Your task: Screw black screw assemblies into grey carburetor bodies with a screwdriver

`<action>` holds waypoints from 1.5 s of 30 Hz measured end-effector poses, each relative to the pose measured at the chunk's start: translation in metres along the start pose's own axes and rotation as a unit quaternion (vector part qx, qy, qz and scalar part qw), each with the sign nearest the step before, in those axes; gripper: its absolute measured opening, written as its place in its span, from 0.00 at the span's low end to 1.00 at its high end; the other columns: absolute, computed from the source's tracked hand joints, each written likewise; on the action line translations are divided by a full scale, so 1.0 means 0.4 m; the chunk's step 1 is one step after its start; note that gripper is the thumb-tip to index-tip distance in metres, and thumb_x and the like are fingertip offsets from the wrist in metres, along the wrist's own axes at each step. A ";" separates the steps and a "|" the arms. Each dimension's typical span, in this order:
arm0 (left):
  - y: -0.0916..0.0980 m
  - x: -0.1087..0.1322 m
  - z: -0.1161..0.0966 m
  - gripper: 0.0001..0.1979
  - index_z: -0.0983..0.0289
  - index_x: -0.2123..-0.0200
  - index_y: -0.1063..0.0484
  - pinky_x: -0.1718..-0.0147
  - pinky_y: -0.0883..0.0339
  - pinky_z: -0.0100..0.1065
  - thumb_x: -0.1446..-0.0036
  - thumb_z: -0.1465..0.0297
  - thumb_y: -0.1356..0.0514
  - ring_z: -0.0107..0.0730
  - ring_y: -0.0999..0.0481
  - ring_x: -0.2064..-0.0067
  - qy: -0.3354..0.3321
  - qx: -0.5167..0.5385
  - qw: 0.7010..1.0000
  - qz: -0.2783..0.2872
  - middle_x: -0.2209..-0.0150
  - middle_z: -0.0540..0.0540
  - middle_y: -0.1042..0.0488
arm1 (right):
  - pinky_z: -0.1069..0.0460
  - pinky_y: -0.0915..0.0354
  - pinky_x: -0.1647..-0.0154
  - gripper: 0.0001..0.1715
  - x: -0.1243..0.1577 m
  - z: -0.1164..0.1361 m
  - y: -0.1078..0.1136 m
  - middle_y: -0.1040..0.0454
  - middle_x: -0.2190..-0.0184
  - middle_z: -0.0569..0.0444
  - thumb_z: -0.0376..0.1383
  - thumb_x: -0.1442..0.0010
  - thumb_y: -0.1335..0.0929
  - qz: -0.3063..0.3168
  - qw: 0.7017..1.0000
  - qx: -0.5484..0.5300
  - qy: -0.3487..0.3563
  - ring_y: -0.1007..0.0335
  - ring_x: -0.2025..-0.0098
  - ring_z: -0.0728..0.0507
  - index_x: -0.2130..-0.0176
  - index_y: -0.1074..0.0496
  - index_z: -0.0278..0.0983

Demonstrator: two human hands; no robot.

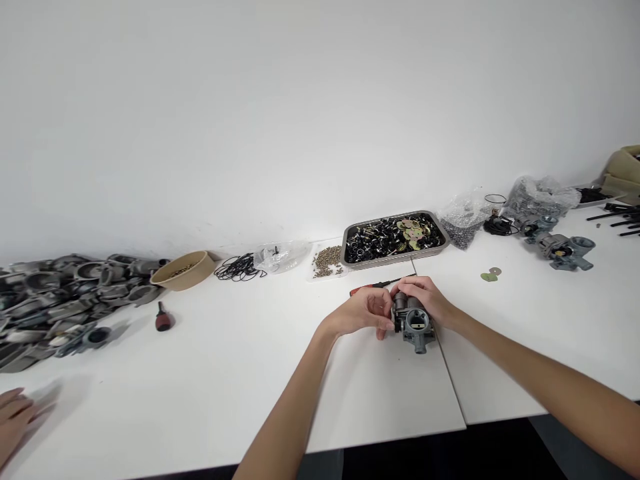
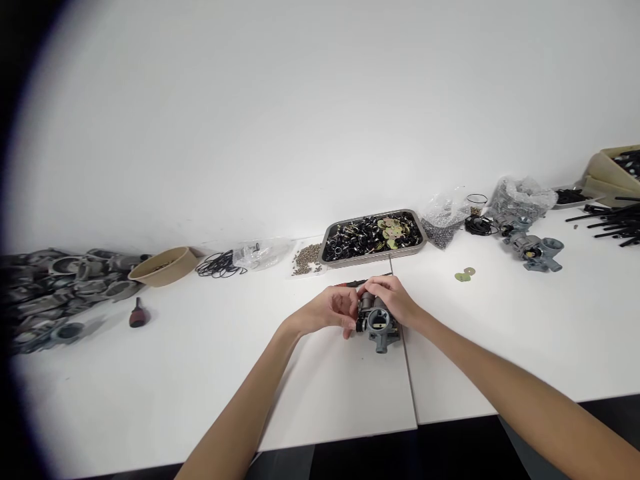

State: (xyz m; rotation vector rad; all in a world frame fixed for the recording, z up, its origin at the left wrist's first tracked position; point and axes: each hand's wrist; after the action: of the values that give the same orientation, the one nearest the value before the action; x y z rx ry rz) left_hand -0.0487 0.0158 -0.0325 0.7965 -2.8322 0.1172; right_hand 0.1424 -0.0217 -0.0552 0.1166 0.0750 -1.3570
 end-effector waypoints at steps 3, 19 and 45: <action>0.005 0.005 -0.001 0.18 0.66 0.72 0.34 0.74 0.32 0.32 0.58 0.66 0.28 0.29 0.25 0.76 0.005 -0.010 1.000 0.004 0.76 0.50 0.25 | 0.51 0.39 0.62 0.16 -0.001 0.003 0.000 0.27 0.71 0.52 0.42 0.42 0.36 0.007 1.000 0.002 0.002 0.34 0.67 0.46 0.70 0.25 0.34; 0.067 -0.022 0.066 0.13 0.62 0.57 0.27 0.49 0.38 0.47 0.48 0.68 0.38 0.46 0.31 0.50 -0.110 -0.462 0.792 -0.383 0.57 0.58 0.28 | 0.52 0.37 0.65 0.22 0.004 0.003 -0.001 0.27 0.66 0.49 0.47 0.38 0.38 0.031 0.999 -0.029 0.005 0.34 0.68 0.47 0.67 0.25 0.33; 0.099 0.035 -0.033 0.11 0.66 0.70 0.33 0.82 0.42 0.30 0.55 0.67 0.35 0.26 0.32 0.82 -0.220 0.055 0.888 -0.401 0.73 0.54 0.25 | 0.47 0.34 0.63 0.22 0.075 0.070 0.462 0.28 0.56 0.45 0.39 0.56 0.29 0.018 0.842 0.490 -0.225 0.29 0.61 0.38 0.58 0.29 0.38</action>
State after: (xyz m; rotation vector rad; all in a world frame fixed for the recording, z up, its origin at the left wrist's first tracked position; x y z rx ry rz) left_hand -0.0789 0.0442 -0.0177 2.1722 -2.5971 -0.0356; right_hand 0.3290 -0.0159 -0.0236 0.6489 -1.0312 -1.2369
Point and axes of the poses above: each hand's wrist, its own x-axis away from the middle knuckle, its own y-axis out of the back of the hand, z = x × y
